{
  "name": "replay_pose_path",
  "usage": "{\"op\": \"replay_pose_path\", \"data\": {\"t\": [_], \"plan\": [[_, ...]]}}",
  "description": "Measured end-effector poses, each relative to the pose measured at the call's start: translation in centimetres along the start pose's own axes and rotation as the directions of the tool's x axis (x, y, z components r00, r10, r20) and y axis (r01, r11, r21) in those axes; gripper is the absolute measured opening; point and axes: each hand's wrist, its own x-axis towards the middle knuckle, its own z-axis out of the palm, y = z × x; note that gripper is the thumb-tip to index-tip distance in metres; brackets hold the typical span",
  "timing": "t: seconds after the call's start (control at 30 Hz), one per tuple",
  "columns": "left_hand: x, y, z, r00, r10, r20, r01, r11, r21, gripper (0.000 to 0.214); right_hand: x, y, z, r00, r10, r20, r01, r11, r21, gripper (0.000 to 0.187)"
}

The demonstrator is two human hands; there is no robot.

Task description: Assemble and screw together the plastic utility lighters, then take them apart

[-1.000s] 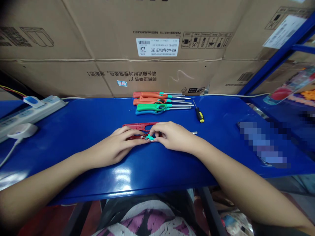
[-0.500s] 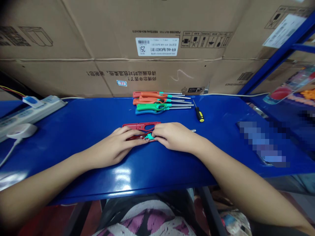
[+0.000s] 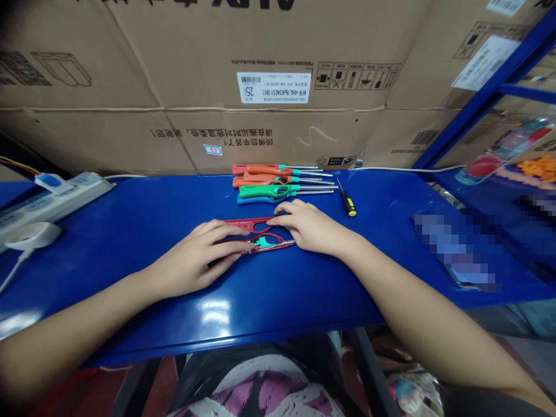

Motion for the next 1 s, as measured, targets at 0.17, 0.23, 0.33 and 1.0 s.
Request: {"op": "replay_pose_path", "data": {"t": [0.17,0.23,0.33,1.0], "plan": [[0.1,-0.6,0.1,0.988,-0.057,-0.146,0.055,0.998,-0.017,0.031,0.0,0.3,0.1,0.996,0.095,-0.001,-0.094,0.994,0.053,0.014],[0.2,-0.8,0.2,0.979,-0.086,-0.187,0.083,0.996,-0.023,0.030,0.0,0.4,0.0,0.992,0.125,-0.011,-0.125,0.990,0.063,0.005],[0.2,-1.0,0.4,0.969,-0.126,-0.213,0.123,0.992,-0.029,0.031,0.1,0.0,-0.1,0.985,0.168,-0.038,-0.163,0.980,0.113,0.003],[-0.2,-1.3,0.1,0.979,-0.139,-0.151,0.140,0.990,-0.003,0.041,0.2,-2.3,-0.6,0.975,0.215,-0.048,-0.181,0.907,0.380,0.034]]}}
